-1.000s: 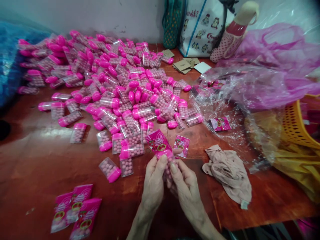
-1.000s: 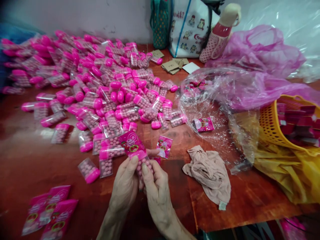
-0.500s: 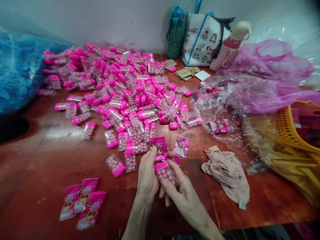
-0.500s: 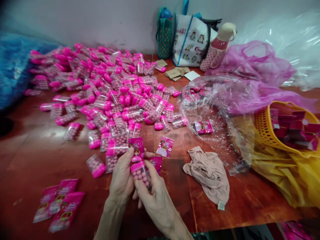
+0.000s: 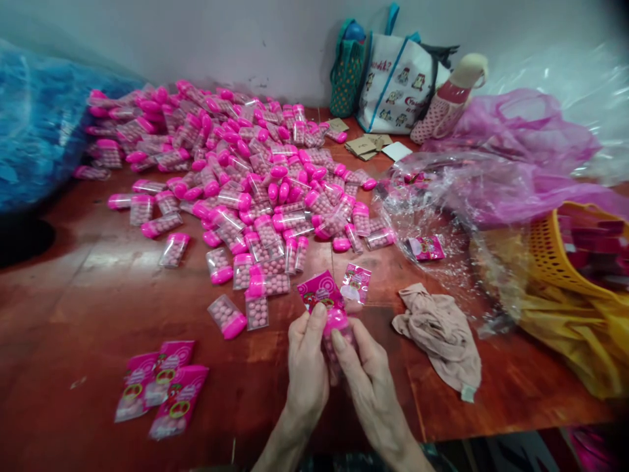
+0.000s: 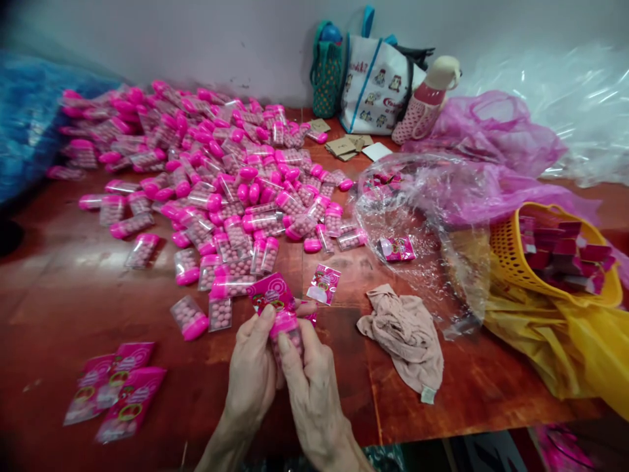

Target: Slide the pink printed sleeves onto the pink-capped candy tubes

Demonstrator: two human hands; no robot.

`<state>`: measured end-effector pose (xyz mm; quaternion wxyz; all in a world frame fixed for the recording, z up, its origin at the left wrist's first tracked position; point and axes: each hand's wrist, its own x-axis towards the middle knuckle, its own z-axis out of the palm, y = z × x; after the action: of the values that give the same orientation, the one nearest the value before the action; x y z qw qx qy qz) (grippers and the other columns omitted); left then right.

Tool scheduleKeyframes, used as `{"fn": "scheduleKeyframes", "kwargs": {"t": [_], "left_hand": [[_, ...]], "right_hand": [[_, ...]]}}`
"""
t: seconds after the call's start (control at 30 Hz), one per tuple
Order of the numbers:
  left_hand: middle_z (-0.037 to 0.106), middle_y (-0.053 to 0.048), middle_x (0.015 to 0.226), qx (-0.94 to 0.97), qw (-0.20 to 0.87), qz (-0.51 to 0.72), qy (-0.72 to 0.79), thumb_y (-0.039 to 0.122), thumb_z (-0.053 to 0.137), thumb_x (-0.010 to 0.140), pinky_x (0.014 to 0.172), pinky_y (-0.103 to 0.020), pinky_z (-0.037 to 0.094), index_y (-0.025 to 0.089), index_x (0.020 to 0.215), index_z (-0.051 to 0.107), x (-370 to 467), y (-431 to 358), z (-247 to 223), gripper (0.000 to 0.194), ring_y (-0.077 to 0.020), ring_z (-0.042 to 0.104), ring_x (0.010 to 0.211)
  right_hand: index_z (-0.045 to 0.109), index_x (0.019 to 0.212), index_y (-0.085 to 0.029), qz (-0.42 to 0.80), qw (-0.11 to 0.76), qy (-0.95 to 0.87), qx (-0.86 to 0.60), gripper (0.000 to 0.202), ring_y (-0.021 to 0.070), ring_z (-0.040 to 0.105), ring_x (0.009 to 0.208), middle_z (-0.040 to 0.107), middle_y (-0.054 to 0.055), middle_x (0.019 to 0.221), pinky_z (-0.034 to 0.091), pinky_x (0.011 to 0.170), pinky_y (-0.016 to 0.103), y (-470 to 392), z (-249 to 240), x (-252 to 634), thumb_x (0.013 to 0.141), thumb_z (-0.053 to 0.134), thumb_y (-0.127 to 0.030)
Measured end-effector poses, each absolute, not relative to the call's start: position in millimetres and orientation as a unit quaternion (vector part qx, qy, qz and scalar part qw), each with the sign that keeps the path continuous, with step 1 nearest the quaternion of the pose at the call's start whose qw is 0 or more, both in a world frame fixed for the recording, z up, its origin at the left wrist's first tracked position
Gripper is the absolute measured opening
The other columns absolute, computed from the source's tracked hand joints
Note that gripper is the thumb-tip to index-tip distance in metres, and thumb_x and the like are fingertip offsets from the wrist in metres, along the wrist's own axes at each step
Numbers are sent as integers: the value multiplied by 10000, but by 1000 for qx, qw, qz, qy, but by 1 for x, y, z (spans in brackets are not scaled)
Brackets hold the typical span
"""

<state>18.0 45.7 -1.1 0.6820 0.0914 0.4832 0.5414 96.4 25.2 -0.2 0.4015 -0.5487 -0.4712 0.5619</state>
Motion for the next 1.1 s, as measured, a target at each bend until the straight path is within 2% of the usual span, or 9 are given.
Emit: {"fn": "scheduleKeyframes", "kwargs": {"t": [0.1,0.2,0.37,0.57,0.67,0.83,0.93,1.0,1.1], "left_hand": [[579,27,464,88,652,567,495,381,601,788,324,-188,319,155,638,634,18,39,1,273,-73,454,333],[633,-2,541,82,645,593,475,317,635,765,495,-234,464,154,641,660,10,43,4,206,-138,597,503],[710,-84,704,54,741,529,409,312,623,767,661,-328,513,103,815,707,-15,59,6,231,-217,657,678],[624,3,527,67,676,576,454,250,704,696,591,-268,507,117,600,653,-12,61,-2,172,-123,573,487],[632,-19,545,89,682,569,451,343,607,787,544,-271,499,112,678,663,-1,58,-2,262,-133,574,483],[698,-61,757,148,699,548,435,244,627,781,536,-217,471,138,938,632,6,55,-6,189,-146,627,618],[682,-38,738,165,709,525,440,232,625,783,499,-191,450,159,972,591,3,53,-13,205,-108,595,539],[633,4,641,186,737,476,442,243,624,785,448,-174,426,174,1016,561,1,52,-16,250,-76,532,442],[545,55,551,222,765,406,448,267,593,811,402,-146,388,202,1083,503,1,52,-19,294,-52,454,391]], "right_hand": [[541,923,-199,550,389,-500,-545,167,105,501,556,556,-24,658,390,530,201,26,0,95,930,417,-310],[536,906,-201,544,368,-537,-530,161,101,480,535,532,-34,636,363,517,202,33,0,94,929,416,-306],[535,873,-203,578,317,-572,-488,183,94,431,532,468,-52,616,327,522,212,46,3,103,926,432,-345],[519,833,-196,661,332,-502,-448,216,81,428,496,448,-57,600,345,504,205,45,-1,107,918,441,-379],[534,873,-198,647,347,-479,-482,232,91,433,504,469,-47,613,345,487,206,40,-7,98,925,414,-389],[587,919,-182,419,349,-579,-606,280,181,520,698,567,43,776,398,624,294,35,-9,102,931,375,-364],[617,923,-180,285,380,-599,-644,242,240,510,889,560,84,938,393,781,370,45,-6,115,886,470,-369],[613,973,-186,347,403,-573,-623,218,226,516,922,544,76,1002,410,802,348,54,-5,119,870,514,-351],[623,819,-185,471,436,-503,-579,177,150,524,720,536,15,808,432,630,253,64,-9,115,885,510,-304]]}}
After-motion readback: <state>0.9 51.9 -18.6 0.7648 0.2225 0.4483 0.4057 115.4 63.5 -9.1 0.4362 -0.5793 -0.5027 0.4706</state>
